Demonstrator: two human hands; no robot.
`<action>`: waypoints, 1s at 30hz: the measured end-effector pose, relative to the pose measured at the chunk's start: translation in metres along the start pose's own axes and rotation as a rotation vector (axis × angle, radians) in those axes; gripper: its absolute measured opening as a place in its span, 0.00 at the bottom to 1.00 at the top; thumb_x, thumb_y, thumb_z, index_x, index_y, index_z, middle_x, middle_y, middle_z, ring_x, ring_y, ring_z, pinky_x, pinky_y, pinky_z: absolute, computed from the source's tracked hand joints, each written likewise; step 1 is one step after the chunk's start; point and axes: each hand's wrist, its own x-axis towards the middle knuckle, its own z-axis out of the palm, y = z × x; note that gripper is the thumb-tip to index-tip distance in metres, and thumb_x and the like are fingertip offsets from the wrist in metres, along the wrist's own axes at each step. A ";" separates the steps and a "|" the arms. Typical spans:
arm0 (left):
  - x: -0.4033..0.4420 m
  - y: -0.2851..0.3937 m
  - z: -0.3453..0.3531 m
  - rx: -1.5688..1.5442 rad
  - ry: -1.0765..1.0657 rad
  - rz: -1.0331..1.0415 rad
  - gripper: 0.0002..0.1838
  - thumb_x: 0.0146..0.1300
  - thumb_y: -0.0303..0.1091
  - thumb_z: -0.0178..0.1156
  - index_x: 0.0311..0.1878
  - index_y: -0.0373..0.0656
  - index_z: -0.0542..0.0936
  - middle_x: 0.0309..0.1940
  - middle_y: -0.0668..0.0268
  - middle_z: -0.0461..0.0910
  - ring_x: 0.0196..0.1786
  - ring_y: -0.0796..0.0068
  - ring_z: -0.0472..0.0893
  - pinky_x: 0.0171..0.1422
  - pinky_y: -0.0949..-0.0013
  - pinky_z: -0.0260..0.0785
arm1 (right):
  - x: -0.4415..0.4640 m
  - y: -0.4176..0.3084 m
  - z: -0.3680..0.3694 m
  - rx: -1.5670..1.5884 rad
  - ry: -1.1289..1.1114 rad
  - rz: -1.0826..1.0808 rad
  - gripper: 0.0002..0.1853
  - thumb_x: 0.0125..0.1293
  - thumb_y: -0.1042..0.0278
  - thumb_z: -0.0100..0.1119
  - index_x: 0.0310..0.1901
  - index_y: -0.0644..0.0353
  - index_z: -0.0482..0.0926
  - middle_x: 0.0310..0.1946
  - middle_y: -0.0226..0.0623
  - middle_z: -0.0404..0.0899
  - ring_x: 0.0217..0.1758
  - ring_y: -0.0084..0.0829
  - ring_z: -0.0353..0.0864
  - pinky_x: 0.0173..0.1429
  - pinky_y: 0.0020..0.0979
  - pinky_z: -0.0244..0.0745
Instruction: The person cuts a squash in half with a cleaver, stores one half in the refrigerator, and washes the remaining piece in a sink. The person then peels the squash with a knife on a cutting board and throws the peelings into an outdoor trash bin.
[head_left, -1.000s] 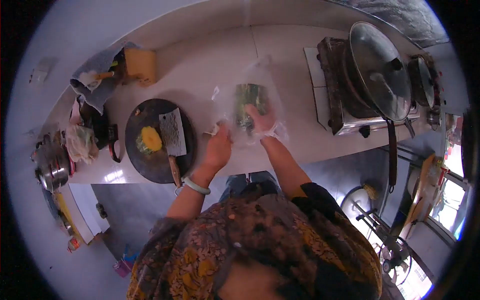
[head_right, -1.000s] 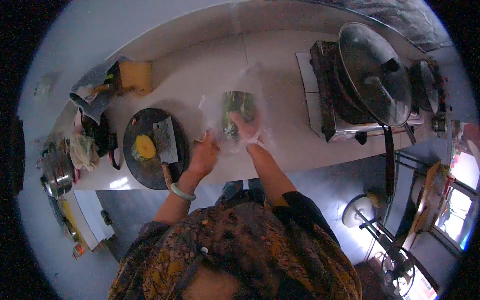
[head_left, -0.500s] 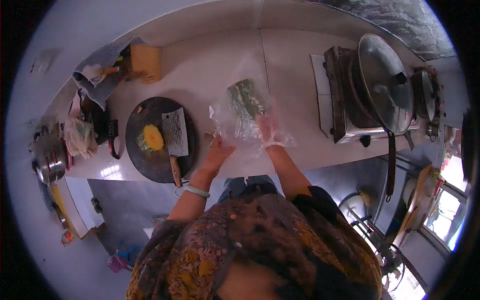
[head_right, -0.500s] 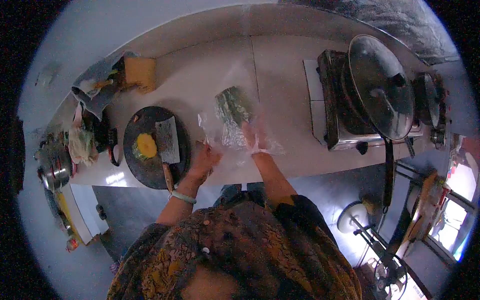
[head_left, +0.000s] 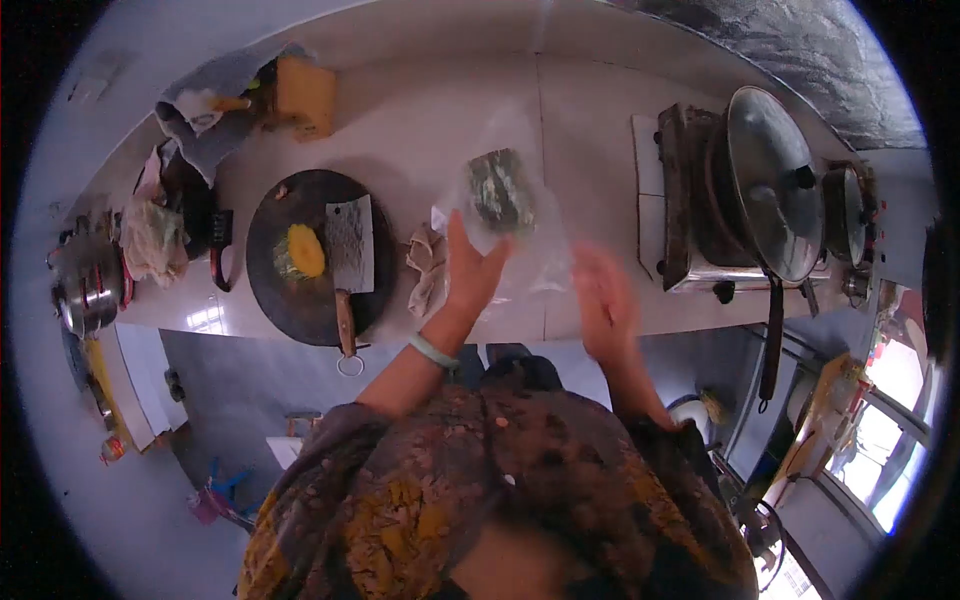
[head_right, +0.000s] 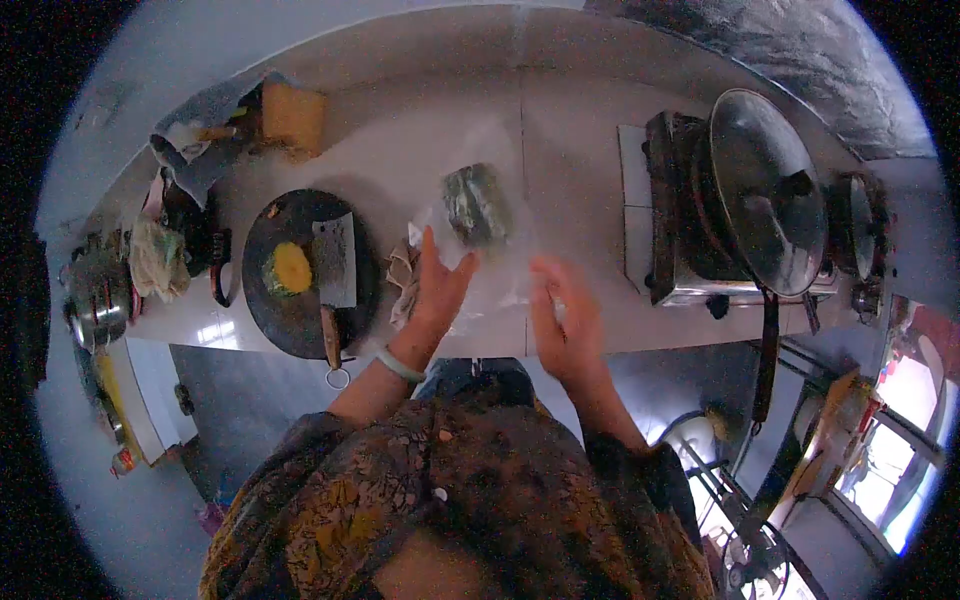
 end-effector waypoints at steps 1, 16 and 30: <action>0.005 -0.007 0.005 -0.041 -0.002 -0.022 0.53 0.59 0.40 0.69 0.74 0.24 0.44 0.72 0.41 0.55 0.76 0.53 0.56 0.78 0.60 0.50 | 0.023 -0.005 0.010 -0.017 -0.004 0.048 0.20 0.68 0.66 0.58 0.58 0.64 0.73 0.48 0.51 0.80 0.50 0.43 0.81 0.51 0.36 0.76; 0.045 0.000 0.000 -0.535 -0.109 -0.605 0.51 0.59 0.60 0.65 0.76 0.44 0.51 0.63 0.59 0.69 0.66 0.63 0.69 0.59 0.52 0.67 | 0.063 0.097 0.095 0.492 -0.192 0.768 0.46 0.58 0.39 0.68 0.67 0.66 0.63 0.52 0.39 0.76 0.49 0.29 0.77 0.48 0.32 0.75; 0.050 0.036 -0.004 -1.013 -0.278 -0.523 0.31 0.69 0.52 0.57 0.67 0.39 0.69 0.60 0.57 0.76 0.60 0.57 0.77 0.66 0.54 0.70 | 0.052 0.101 0.108 0.346 -0.132 0.629 0.48 0.56 0.54 0.74 0.70 0.67 0.56 0.50 0.42 0.76 0.47 0.29 0.78 0.45 0.30 0.76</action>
